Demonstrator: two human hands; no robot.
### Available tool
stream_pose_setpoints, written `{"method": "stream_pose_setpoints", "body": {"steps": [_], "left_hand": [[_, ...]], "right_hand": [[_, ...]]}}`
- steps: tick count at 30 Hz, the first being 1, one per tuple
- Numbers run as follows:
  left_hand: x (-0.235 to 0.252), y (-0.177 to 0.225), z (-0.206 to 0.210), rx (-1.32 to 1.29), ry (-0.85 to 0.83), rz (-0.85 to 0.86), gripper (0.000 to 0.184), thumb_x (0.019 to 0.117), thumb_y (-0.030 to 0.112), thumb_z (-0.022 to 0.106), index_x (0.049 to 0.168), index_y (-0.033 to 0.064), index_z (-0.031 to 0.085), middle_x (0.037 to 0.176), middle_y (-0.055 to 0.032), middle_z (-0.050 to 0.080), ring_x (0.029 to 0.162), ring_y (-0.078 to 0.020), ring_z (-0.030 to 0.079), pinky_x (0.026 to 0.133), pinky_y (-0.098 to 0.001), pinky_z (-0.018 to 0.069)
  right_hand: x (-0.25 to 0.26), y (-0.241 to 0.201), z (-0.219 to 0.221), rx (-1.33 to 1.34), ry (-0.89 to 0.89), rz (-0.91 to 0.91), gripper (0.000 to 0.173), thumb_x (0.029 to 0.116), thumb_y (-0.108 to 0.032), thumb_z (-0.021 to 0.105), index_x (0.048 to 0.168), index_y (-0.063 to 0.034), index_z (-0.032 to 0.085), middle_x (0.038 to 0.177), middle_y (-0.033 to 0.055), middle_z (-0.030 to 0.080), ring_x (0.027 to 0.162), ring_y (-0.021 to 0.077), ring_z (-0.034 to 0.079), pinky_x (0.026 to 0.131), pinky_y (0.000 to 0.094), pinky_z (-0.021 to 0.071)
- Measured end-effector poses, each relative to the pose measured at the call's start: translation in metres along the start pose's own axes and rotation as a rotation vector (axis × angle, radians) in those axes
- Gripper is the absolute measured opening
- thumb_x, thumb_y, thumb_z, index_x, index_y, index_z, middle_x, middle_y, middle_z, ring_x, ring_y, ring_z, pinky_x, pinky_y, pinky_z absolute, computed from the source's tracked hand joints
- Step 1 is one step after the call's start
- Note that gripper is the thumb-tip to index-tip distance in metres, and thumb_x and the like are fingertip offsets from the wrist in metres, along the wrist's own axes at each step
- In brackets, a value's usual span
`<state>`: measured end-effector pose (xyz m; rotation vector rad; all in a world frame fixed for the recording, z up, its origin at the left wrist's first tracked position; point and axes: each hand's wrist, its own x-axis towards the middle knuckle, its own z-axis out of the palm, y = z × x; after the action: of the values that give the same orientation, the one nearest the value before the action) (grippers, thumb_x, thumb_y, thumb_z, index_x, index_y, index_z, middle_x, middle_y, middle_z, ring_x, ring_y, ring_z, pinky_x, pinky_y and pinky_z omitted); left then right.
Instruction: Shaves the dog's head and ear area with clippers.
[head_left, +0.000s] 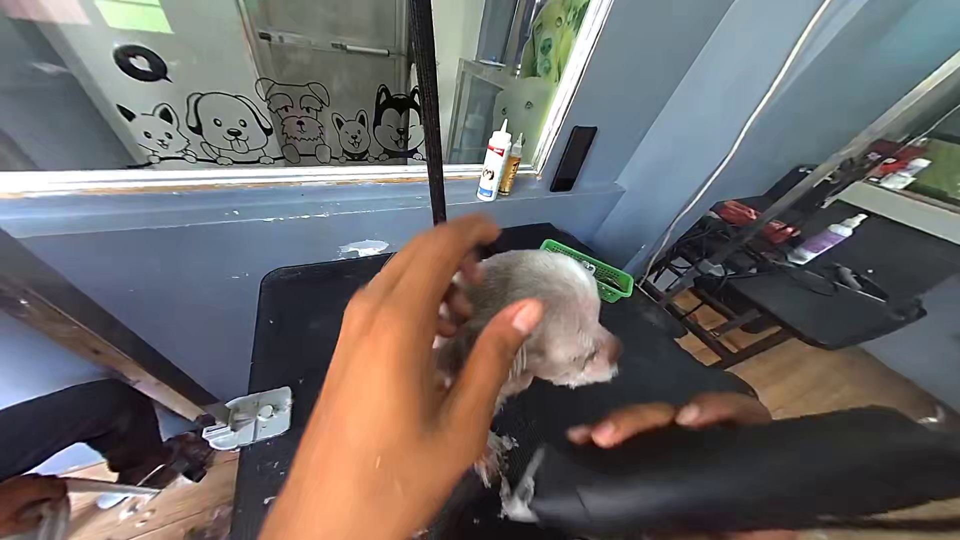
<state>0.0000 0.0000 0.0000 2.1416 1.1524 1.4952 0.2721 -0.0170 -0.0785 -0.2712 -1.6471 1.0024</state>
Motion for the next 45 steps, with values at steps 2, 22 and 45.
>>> {"method": "stream_pose_setpoints", "body": {"steps": [2, 22, 45], "left_hand": [[-0.029, -0.007, 0.007, -0.009, 0.14, -0.197, 0.041, 0.1032, 0.054, 0.052, 0.119, 0.0192, 0.067, 0.089, 0.0081, 0.066, 0.073, -0.0061, 0.063, 0.059, -0.0264, 0.0553], [-0.077, 0.048, 0.099, -1.6, 0.529, -0.864, 0.023, 0.089, -0.008, 0.071, 0.111, -0.0104, 0.063, 0.096, -0.021, 0.072, 0.086, -0.023, 0.072, 0.083, -0.0384, 0.0621], [-0.146, 0.078, 0.163, -1.833, 0.666, -0.924, 0.052, 0.0852, -0.015, 0.069, 0.135, -0.0017, 0.061, 0.104, -0.0187, 0.071, 0.094, -0.0211, 0.071, 0.09, -0.0377, 0.0592]], "right_hand": [[-0.007, -0.009, -0.004, 0.108, 0.007, 0.063, 0.066, 0.0839, -0.025, 0.084, 0.142, -0.0212, 0.053, 0.118, 0.0061, 0.073, 0.106, 0.0247, 0.073, 0.093, 0.044, 0.0618], [0.097, -0.112, -0.002, -0.657, 0.234, -0.038, 0.06, 0.0836, -0.025, 0.082, 0.133, -0.0141, 0.05, 0.117, -0.001, 0.068, 0.105, 0.0143, 0.069, 0.091, 0.0324, 0.0595], [0.075, -0.074, 0.056, -1.126, -0.384, 0.169, 0.084, 0.083, -0.041, 0.079, 0.145, -0.0077, 0.034, 0.105, -0.0078, 0.067, 0.089, -0.0027, 0.068, 0.072, 0.0203, 0.0622]]}}
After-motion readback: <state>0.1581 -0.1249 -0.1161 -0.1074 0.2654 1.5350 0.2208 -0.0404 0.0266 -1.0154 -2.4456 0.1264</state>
